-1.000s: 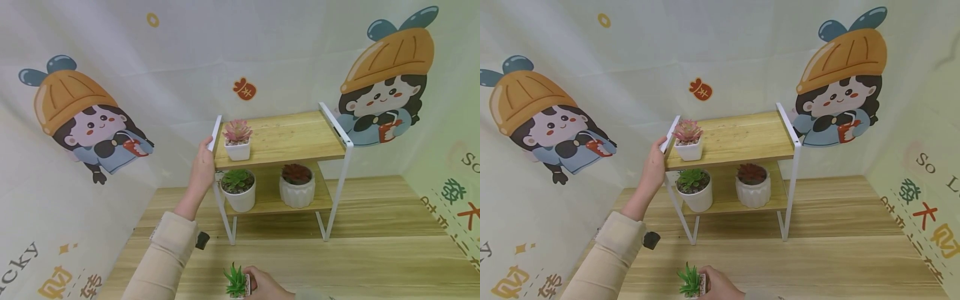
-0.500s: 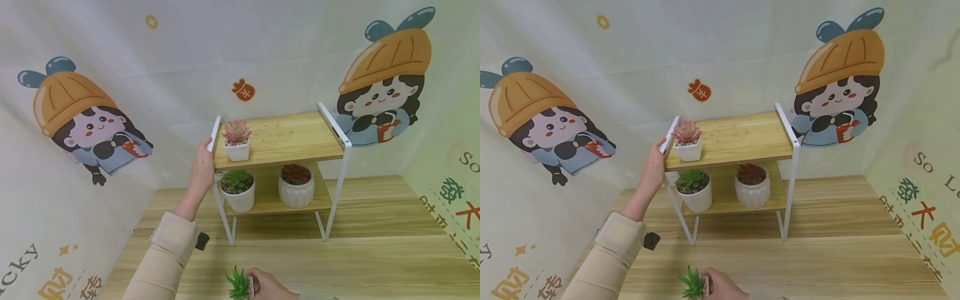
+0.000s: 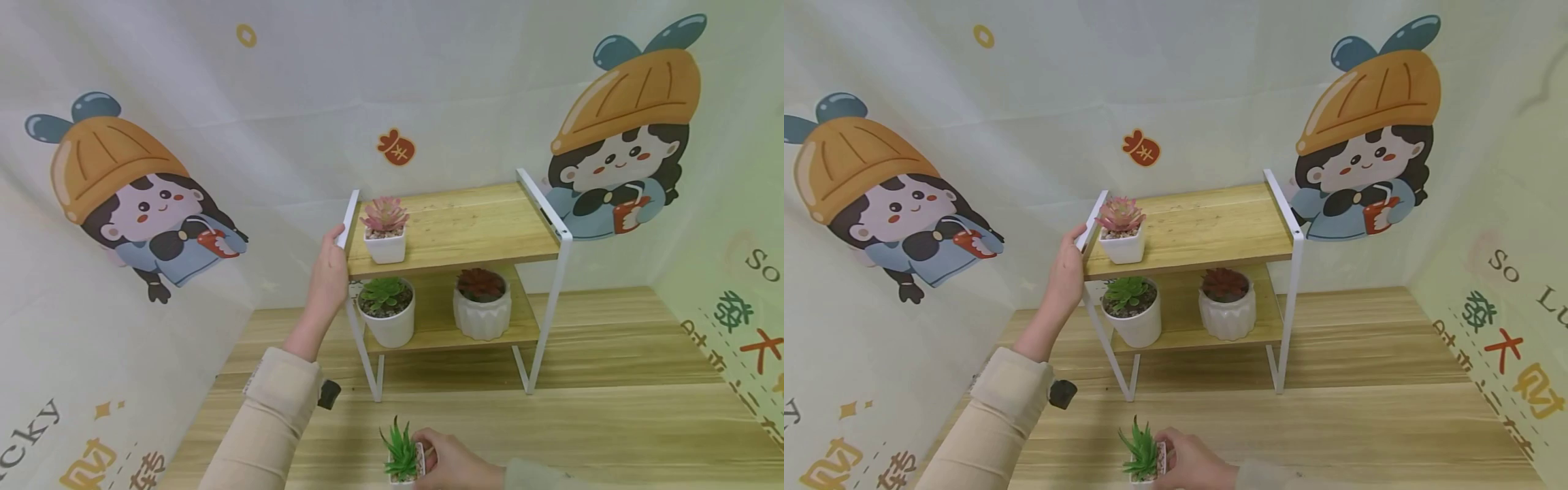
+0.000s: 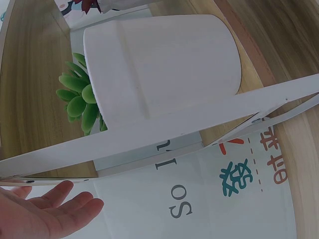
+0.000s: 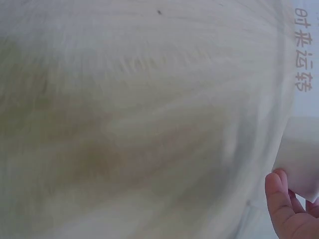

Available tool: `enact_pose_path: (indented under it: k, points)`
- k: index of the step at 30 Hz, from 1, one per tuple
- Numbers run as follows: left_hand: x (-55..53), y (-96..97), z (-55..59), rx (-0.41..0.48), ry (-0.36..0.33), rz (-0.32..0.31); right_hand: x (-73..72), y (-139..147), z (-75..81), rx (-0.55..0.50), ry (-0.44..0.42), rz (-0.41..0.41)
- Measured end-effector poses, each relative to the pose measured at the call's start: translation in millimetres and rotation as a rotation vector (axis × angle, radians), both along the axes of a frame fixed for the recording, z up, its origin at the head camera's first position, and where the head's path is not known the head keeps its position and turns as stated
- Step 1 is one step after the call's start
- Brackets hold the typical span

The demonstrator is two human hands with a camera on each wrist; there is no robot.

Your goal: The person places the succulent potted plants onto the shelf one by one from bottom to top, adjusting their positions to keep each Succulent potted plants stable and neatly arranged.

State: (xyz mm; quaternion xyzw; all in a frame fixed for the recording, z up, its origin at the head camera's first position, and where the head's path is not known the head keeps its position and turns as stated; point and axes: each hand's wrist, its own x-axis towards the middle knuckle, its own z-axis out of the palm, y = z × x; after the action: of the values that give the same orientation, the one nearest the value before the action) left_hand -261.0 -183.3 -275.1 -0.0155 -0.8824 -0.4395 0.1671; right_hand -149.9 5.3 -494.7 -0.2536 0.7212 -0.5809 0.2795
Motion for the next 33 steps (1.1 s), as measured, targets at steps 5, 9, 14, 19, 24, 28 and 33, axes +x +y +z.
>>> enact_pose_path:
  k: [5, 9, 14, 19, 24, 28, 33]
  points:
    - [0.6, 0.4, 0.8, 0.006, -0.009, 0.0, -9.1, 11.8, 19.7, 0.046, 0.112, -0.031]
    - [1.0, 0.8, 1.1, 0.002, -0.017, 0.0, -16.0, 24.5, 44.4, 0.065, 0.18, -0.051]
    - [1.3, 0.6, 0.7, 0.008, -0.01, -0.002, -25.4, 44.0, 79.8, 0.056, 0.197, -0.043]
    - [1.3, 0.2, 0.2, 0.009, -0.014, 0.003, -33.0, 62.5, 117.1, 0.068, 0.193, -0.017]
    - [0.2, -1.3, -0.2, 0.007, -0.007, 0.007, -38.2, 76.7, 150.4, 0.089, 0.241, -0.024]
    - [0.3, -1.1, 0.0, -0.004, -0.005, 0.005, -44.0, 86.0, 169.7, 0.115, 0.315, -0.062]
    - [1.5, 0.4, 0.5, -0.009, -0.01, 0.008, -48.1, 96.2, 195.1, 0.159, 0.365, -0.098]
